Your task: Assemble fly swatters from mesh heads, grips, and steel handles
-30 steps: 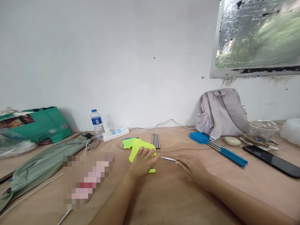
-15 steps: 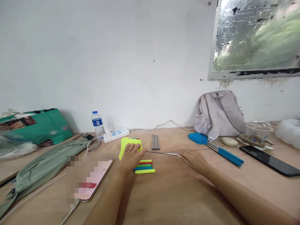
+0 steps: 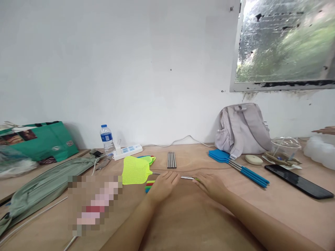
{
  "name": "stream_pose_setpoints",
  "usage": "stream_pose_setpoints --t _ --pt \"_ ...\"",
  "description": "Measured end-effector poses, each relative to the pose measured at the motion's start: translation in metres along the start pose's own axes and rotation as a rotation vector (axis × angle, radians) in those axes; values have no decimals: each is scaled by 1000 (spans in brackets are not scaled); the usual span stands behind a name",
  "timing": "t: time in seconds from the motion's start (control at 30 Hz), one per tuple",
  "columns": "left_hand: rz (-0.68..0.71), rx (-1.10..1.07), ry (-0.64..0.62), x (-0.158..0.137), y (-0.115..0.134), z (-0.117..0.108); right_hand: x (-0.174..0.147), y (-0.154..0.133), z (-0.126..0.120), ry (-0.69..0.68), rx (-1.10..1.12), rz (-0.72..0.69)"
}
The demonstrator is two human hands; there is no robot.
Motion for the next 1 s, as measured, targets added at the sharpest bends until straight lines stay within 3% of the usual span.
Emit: stream_pose_setpoints --t 0.23,0.5,0.7,1.0 --pt "-26 100 41 -15 -27 -31 1 13 -8 96 -27 -62" --pt "-67 197 70 -46 -69 -21 1 38 -16 44 -219 -137" --pt "-31 201 114 -46 -70 -25 4 38 -21 53 -236 -130" --pt "-95 219 27 -49 -75 -25 -2 51 -15 35 -176 -126"
Point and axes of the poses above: each hand's wrist, its own x-axis towards the middle knuckle, its own z-axis out of the palm, y = z × x, the point moved 4 cm from there along x, towards the middle knuckle, and after that the axes turned 6 degrees about -x, right-handed, at the moved point
